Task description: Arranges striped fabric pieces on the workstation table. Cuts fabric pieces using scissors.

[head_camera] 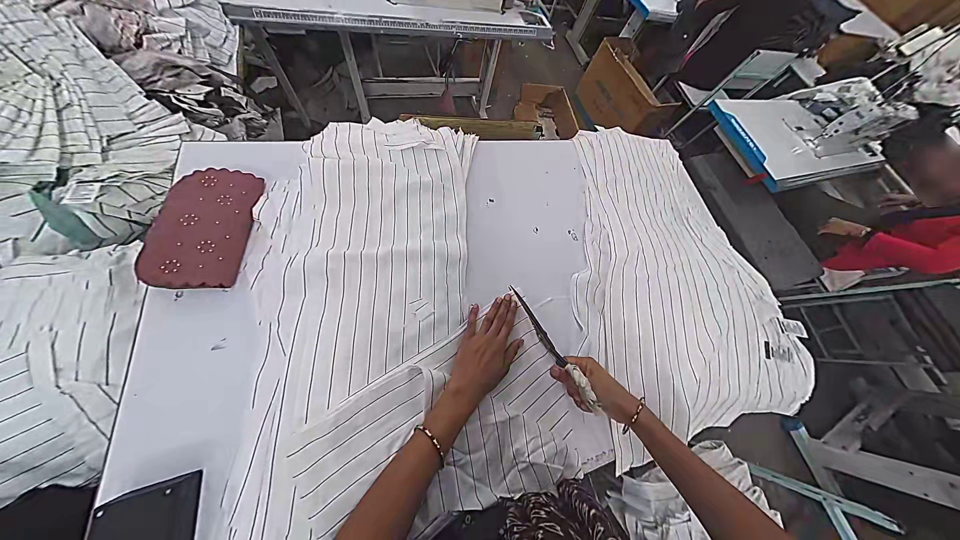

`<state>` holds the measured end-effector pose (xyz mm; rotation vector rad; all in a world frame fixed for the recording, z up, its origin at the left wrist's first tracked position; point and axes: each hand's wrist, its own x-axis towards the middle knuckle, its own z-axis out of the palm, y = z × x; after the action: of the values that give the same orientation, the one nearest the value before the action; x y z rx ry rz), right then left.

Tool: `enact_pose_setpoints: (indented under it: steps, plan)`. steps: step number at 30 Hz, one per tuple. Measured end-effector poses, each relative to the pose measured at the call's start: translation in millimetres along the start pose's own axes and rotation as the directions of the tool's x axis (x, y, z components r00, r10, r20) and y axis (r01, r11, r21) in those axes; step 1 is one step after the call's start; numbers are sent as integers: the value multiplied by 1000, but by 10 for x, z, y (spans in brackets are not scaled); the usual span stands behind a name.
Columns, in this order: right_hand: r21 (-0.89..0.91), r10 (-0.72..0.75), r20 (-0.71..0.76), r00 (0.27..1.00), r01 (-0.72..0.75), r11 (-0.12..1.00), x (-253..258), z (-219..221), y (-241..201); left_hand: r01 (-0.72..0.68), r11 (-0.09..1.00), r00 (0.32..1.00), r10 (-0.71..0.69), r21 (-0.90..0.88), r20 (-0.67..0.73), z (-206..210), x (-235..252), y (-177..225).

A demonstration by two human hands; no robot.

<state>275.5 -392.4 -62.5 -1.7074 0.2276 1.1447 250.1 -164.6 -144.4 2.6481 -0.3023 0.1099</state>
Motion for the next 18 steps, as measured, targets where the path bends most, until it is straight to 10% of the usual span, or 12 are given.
enact_pose_setpoints:
  steps: [18]
  plan:
    - [1,7,-64,998,-7,1000,-12,74,45,-3,1000,1000,3,11,7,-2,-1,4]
